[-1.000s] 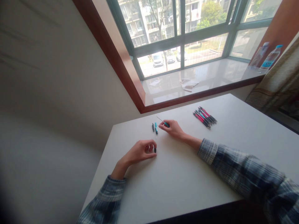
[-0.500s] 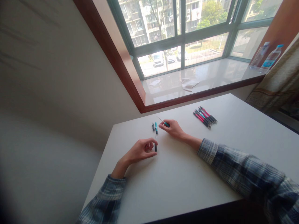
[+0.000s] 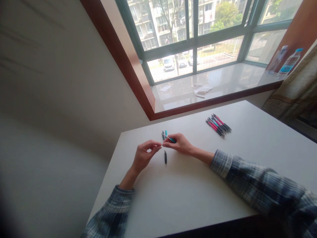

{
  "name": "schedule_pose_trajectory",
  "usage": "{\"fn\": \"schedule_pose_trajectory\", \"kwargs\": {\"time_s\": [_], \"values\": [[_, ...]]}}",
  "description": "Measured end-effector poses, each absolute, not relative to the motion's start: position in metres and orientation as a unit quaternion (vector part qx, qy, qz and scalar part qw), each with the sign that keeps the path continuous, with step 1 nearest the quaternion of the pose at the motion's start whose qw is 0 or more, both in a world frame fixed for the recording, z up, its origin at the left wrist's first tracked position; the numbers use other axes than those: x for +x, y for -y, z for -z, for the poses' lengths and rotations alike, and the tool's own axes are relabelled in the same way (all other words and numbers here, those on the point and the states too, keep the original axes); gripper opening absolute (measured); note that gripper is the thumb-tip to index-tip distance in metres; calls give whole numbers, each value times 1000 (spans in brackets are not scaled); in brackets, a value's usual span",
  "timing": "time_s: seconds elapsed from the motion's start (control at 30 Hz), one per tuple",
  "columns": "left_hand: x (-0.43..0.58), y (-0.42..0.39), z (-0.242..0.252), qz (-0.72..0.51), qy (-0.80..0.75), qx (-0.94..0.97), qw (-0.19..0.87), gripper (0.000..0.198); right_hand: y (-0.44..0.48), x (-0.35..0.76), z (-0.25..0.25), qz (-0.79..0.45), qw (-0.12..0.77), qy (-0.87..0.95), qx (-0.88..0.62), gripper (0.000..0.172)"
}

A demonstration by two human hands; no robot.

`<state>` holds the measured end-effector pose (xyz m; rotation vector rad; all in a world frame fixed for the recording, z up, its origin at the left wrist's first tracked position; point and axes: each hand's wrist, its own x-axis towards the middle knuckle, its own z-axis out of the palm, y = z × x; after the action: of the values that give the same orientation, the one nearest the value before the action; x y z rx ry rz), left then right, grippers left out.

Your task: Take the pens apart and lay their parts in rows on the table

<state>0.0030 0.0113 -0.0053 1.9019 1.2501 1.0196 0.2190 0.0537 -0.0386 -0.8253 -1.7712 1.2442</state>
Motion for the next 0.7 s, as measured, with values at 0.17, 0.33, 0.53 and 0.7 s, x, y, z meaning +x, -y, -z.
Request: {"fn": "schedule_pose_trajectory", "kwargs": {"time_s": [0.17, 0.33, 0.53, 0.7], "values": [[6, -11, 5, -403, -476, 691, 366, 30, -53, 218, 42, -514, 397, 689, -322, 47], [9, -12, 9, -420, -467, 665, 403, 32, -50, 215, 42, -524, 385, 691, -316, 44], [4, -16, 10, -405, -494, 662, 391, 27, -51, 218, 42, -513, 366, 705, -324, 42], [-7, -18, 1, -315, -548, 706, 318, 16, -58, 223, 45, -442, 413, 695, -388, 42]]}}
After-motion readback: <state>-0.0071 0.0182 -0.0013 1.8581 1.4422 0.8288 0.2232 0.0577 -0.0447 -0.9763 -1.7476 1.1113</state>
